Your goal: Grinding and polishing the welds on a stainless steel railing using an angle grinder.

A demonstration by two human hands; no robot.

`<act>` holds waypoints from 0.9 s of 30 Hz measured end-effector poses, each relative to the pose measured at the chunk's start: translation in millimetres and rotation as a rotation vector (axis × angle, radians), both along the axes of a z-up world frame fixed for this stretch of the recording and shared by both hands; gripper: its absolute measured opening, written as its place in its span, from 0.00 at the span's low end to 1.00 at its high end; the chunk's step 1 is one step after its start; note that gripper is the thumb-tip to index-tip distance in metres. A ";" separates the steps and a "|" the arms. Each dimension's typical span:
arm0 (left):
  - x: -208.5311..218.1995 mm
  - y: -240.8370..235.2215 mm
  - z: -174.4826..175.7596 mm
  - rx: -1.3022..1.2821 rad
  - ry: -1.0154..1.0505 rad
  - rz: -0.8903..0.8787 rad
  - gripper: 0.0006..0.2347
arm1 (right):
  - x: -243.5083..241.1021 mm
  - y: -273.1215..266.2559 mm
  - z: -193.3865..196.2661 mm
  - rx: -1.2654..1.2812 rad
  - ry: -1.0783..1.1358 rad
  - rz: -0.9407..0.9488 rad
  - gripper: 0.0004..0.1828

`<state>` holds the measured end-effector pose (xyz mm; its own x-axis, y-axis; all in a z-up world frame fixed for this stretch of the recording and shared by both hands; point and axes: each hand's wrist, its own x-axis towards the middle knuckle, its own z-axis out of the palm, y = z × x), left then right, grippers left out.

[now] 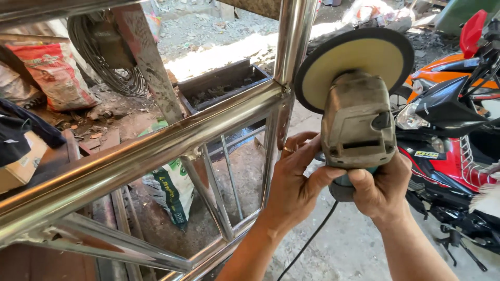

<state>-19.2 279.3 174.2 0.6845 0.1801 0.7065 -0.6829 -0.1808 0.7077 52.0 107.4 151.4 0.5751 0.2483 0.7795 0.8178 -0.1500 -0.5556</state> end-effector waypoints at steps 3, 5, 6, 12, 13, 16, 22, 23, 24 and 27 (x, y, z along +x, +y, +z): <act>2.0 -1.2 -3.5 -0.011 0.003 -0.012 0.24 | 4.1 0.8 7.0 -0.030 -0.018 0.035 0.29; 3.4 -2.2 -6.7 -0.015 0.003 -0.004 0.24 | 5.8 1.0 9.8 -0.051 -0.027 0.042 0.33; 4.4 -2.5 -9.5 -0.028 0.003 -0.013 0.25 | 6.3 1.0 10.0 -0.058 -0.040 0.046 0.33; 3.4 -1.9 -8.1 -0.046 0.001 -0.011 0.24 | 10.9 -2.0 0.8 -0.040 -0.025 0.058 0.29; 2.7 -1.4 -6.3 -0.043 -0.004 -0.013 0.24 | 10.9 -2.5 -0.4 -0.032 -0.005 0.062 0.26; 3.2 -0.9 -11.1 -0.040 -0.014 -0.008 0.24 | 9.7 -2.7 -0.3 -0.039 0.017 0.083 0.30; 2.2 0.2 -6.5 -0.009 0.000 0.016 0.22 | 10.1 -2.5 -1.2 -0.022 -0.006 0.074 0.23; 2.1 0.3 -6.0 -0.009 0.002 0.015 0.22 | 10.0 -2.1 -1.0 -0.022 -0.004 0.074 0.23; 2.2 0.5 -5.7 -0.008 0.004 0.017 0.22 | 10.1 -1.6 -1.0 -0.018 0.002 0.067 0.24; 1.9 0.6 -4.4 0.000 0.010 0.025 0.22 | 10.1 -1.6 -3.2 -0.006 0.019 0.064 0.25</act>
